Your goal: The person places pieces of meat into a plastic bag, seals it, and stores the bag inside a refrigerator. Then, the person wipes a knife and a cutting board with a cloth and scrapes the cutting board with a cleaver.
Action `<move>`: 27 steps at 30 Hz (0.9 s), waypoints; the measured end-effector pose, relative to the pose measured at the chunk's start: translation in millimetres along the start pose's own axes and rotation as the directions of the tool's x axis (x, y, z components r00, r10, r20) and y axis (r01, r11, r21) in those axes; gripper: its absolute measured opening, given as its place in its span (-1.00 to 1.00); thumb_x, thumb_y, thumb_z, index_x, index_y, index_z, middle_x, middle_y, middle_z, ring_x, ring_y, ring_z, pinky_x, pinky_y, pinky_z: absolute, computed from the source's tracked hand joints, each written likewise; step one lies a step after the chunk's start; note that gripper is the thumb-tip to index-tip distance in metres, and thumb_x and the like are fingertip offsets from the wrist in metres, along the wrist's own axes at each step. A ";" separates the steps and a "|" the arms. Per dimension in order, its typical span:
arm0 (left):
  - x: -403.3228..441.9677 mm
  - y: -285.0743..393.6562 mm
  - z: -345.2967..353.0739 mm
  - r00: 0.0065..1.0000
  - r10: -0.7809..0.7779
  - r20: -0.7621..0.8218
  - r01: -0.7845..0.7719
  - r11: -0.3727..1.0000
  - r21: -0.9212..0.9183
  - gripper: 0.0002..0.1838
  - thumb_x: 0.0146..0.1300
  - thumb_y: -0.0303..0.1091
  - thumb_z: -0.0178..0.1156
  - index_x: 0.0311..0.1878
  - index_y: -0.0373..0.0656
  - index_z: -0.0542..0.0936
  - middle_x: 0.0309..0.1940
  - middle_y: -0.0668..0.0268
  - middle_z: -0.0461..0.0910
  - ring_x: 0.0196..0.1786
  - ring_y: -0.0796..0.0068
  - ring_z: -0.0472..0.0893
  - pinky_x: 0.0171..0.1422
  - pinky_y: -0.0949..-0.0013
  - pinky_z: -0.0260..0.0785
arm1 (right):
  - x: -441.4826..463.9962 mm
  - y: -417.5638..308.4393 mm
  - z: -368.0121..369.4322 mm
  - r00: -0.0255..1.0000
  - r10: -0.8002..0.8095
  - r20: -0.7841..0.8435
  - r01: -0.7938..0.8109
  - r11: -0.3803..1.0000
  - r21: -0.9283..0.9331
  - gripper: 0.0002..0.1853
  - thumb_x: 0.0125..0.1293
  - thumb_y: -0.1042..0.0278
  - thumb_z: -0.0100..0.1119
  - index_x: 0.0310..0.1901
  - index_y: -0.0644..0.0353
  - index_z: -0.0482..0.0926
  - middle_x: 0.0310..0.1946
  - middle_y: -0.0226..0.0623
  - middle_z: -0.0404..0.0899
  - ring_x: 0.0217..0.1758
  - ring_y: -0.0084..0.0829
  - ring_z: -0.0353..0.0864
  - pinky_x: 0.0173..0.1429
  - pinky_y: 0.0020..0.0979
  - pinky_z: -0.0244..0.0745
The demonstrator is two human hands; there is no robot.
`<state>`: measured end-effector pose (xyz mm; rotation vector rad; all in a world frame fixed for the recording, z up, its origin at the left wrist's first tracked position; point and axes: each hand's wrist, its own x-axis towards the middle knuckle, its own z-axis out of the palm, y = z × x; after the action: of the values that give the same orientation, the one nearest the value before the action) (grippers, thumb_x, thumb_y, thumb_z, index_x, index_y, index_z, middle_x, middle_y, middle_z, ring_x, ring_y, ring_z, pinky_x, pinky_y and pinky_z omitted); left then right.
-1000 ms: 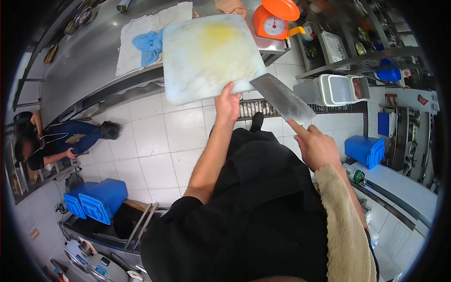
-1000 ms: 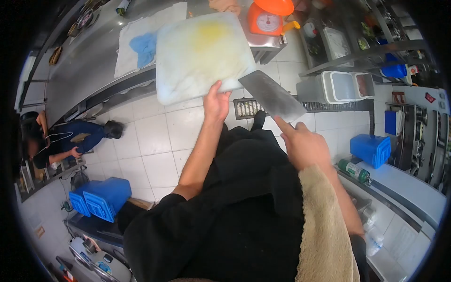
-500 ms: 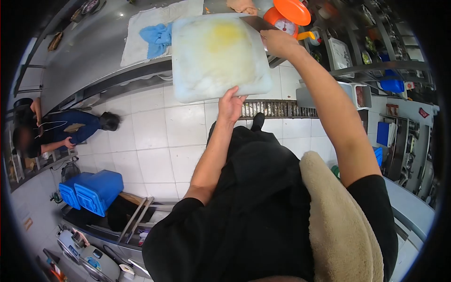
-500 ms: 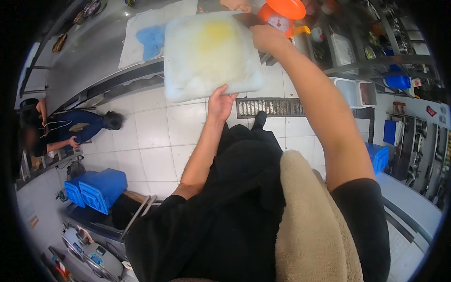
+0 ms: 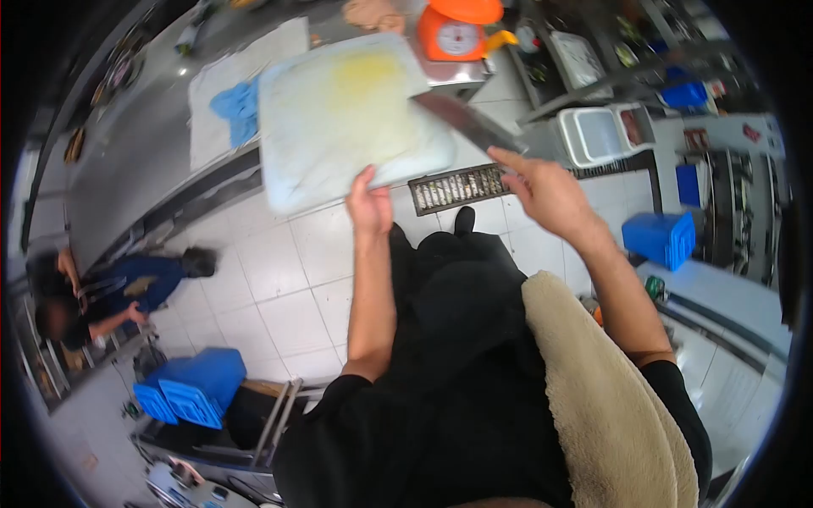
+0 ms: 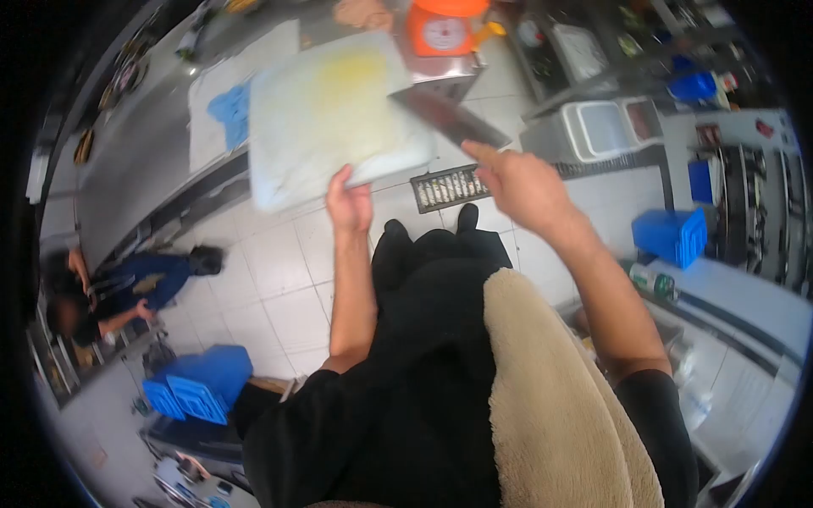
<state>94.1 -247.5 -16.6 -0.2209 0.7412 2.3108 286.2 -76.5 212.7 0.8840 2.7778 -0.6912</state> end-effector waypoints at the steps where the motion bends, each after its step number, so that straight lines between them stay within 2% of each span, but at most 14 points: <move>1: -8.0 6.0 7.4 1.000 -0.007 0.004 0.007 1.000 0.020 -0.71 0.33 -0.44 0.21 0.05 -0.41 0.57 0.08 0.06 0.63 0.22 0.11 0.60 0.43 -0.04 0.41 | -20.8 10.9 4.0 0.995 -0.076 -0.060 0.078 0.997 0.029 -0.54 0.46 0.29 0.19 0.37 -0.06 0.54 0.01 -0.03 0.71 -0.02 0.06 0.70 0.07 -0.07 0.58; 2: -21.0 12.5 17.1 1.000 -0.012 0.010 0.012 0.999 0.041 -0.72 0.33 -0.43 0.21 0.03 -0.41 0.58 0.10 0.04 0.62 0.25 0.10 0.59 0.45 -0.04 0.38 | -40.6 16.8 5.7 0.992 -0.078 -0.094 0.076 0.997 -0.026 -0.54 0.47 0.29 0.17 0.39 -0.11 0.53 -0.08 -0.03 0.72 -0.08 0.05 0.70 0.01 -0.08 0.58; 5: -74.5 24.2 43.1 0.997 -0.052 0.054 0.046 0.994 0.100 -0.59 0.32 -0.42 0.20 0.17 -0.47 0.51 0.23 0.00 0.56 0.35 0.06 0.52 0.50 -0.04 0.34 | -90.1 24.1 -12.8 0.997 0.079 -0.010 -0.078 0.995 0.054 -0.53 0.48 0.28 0.17 0.40 -0.13 0.51 -0.16 -0.04 0.71 -0.12 0.05 0.68 -0.01 -0.07 0.57; 6: -91.5 23.4 46.1 0.997 -0.069 0.044 0.062 0.988 0.139 -0.54 0.32 -0.40 0.20 0.22 -0.49 0.48 0.27 -0.02 0.53 0.38 0.04 0.50 0.52 -0.05 0.33 | -105.8 32.9 -17.7 0.997 0.071 -0.023 -0.068 0.991 0.114 -0.52 0.47 0.31 0.17 0.40 -0.11 0.51 -0.21 -0.05 0.69 -0.15 0.05 0.66 -0.01 -0.08 0.56; 8: -131.1 12.1 61.8 0.999 -0.045 -0.022 0.050 0.967 0.248 -0.47 0.32 -0.38 0.20 0.29 -0.49 0.43 0.32 -0.02 0.49 0.42 0.05 0.47 0.52 -0.05 0.32 | -137.0 58.6 -25.3 0.995 0.098 -0.013 -0.094 0.976 0.197 -0.53 0.46 0.29 0.17 0.39 -0.09 0.52 -0.22 -0.05 0.69 -0.15 0.02 0.66 -0.02 -0.06 0.55; 10: -163.9 -7.1 74.1 0.997 -0.053 -0.051 0.065 0.954 0.294 -0.50 0.31 -0.39 0.20 0.26 -0.47 0.46 0.30 -0.01 0.51 0.39 0.07 0.50 0.50 -0.03 0.35 | -166.8 87.7 -27.8 0.993 0.111 -0.038 -0.096 0.951 0.295 -0.54 0.46 0.30 0.17 0.38 -0.06 0.53 -0.20 -0.03 0.70 -0.15 0.01 0.67 -0.02 -0.08 0.54; 11: -177.4 -19.8 79.1 0.996 -0.051 -0.070 0.071 0.946 0.316 -0.51 0.31 -0.39 0.21 0.25 -0.46 0.47 0.28 0.00 0.53 0.38 0.08 0.51 0.48 -0.02 0.36 | -182.2 104.4 -28.6 0.991 0.112 -0.068 -0.081 0.933 0.350 -0.55 0.46 0.31 0.16 0.37 -0.05 0.54 -0.17 -0.02 0.70 -0.14 0.01 0.67 -0.01 -0.10 0.54; 15: -215.6 -76.8 92.8 0.972 -0.227 -0.062 0.235 0.914 0.331 -0.57 0.30 -0.42 0.21 0.19 -0.42 0.52 0.17 0.06 0.59 0.28 0.14 0.57 0.40 0.04 0.41 | -239.2 185.8 -26.3 0.972 0.178 -0.153 -0.082 0.868 0.490 -0.57 0.46 0.36 0.15 0.34 0.02 0.57 -0.06 0.01 0.71 -0.13 0.02 0.69 0.02 -0.18 0.55; 16: -222.8 -96.7 98.0 0.968 -0.245 -0.064 0.251 0.904 0.346 -0.58 0.30 -0.42 0.21 0.18 -0.42 0.53 0.14 0.07 0.61 0.26 0.15 0.58 0.38 0.05 0.42 | -254.6 206.7 -33.2 0.968 0.237 -0.084 -0.154 0.823 0.547 -0.57 0.46 0.36 0.16 0.34 0.05 0.57 -0.04 0.03 0.70 -0.15 0.01 0.69 0.02 -0.19 0.55; 19: -233.8 -152.9 109.7 0.938 -0.341 -0.059 0.335 0.850 0.407 -0.59 0.29 -0.42 0.22 0.18 -0.42 0.54 0.12 0.10 0.61 0.25 0.16 0.59 0.39 0.04 0.40 | -296.2 259.6 -52.0 0.921 0.388 0.034 -0.350 0.786 0.510 -0.55 0.48 0.40 0.17 0.39 0.05 0.52 0.11 0.01 0.69 -0.15 -0.22 0.70 0.08 -0.31 0.55; 23: -221.9 -236.8 135.4 0.879 -0.477 0.006 0.421 0.782 0.459 -0.49 0.28 -0.43 0.22 0.29 -0.36 0.48 0.28 0.14 0.55 0.37 0.17 0.51 0.47 0.00 0.31 | -351.3 329.0 -34.8 0.858 0.480 -0.182 -0.312 0.770 0.557 -0.56 0.50 0.36 0.17 0.38 0.05 0.53 0.01 0.01 0.72 -0.27 -0.28 0.60 0.00 -0.33 0.54; 25: -205.5 -275.3 151.9 0.840 -0.540 0.053 0.451 0.749 0.486 -0.45 0.27 -0.42 0.23 0.33 -0.33 0.45 0.31 0.16 0.54 0.41 0.18 0.48 0.49 -0.01 0.28 | -369.6 356.3 -26.7 0.805 0.567 -0.175 -0.398 0.734 0.550 -0.56 0.50 0.34 0.18 0.38 0.06 0.53 -0.04 0.00 0.72 -0.30 -0.29 0.57 -0.02 -0.33 0.53; 26: -207.9 -295.4 178.2 0.835 -0.547 0.059 0.442 0.732 0.517 -0.44 0.27 -0.40 0.23 0.34 -0.32 0.44 0.29 0.13 0.55 0.37 0.16 0.52 0.43 -0.01 0.35 | -376.7 367.5 -25.7 0.771 0.613 -0.172 -0.442 0.711 0.547 -0.56 0.50 0.33 0.18 0.37 0.07 0.54 -0.07 0.00 0.73 -0.32 -0.30 0.56 -0.04 -0.33 0.53; 27: -201.0 -315.1 186.3 0.815 -0.577 0.055 0.463 0.706 0.536 -0.45 0.27 -0.40 0.23 0.33 -0.32 0.44 0.28 0.12 0.55 0.35 0.15 0.54 0.40 -0.01 0.39 | -382.4 376.9 -26.8 0.749 0.644 -0.158 -0.465 0.680 0.566 -0.56 0.49 0.31 0.18 0.36 0.07 0.54 -0.08 0.03 0.73 -0.26 -0.20 0.61 -0.01 -0.29 0.54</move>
<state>461.6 -66.9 65.1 0.0647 0.9865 1.5017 816.1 12.4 195.4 2.0449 2.3371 -1.2386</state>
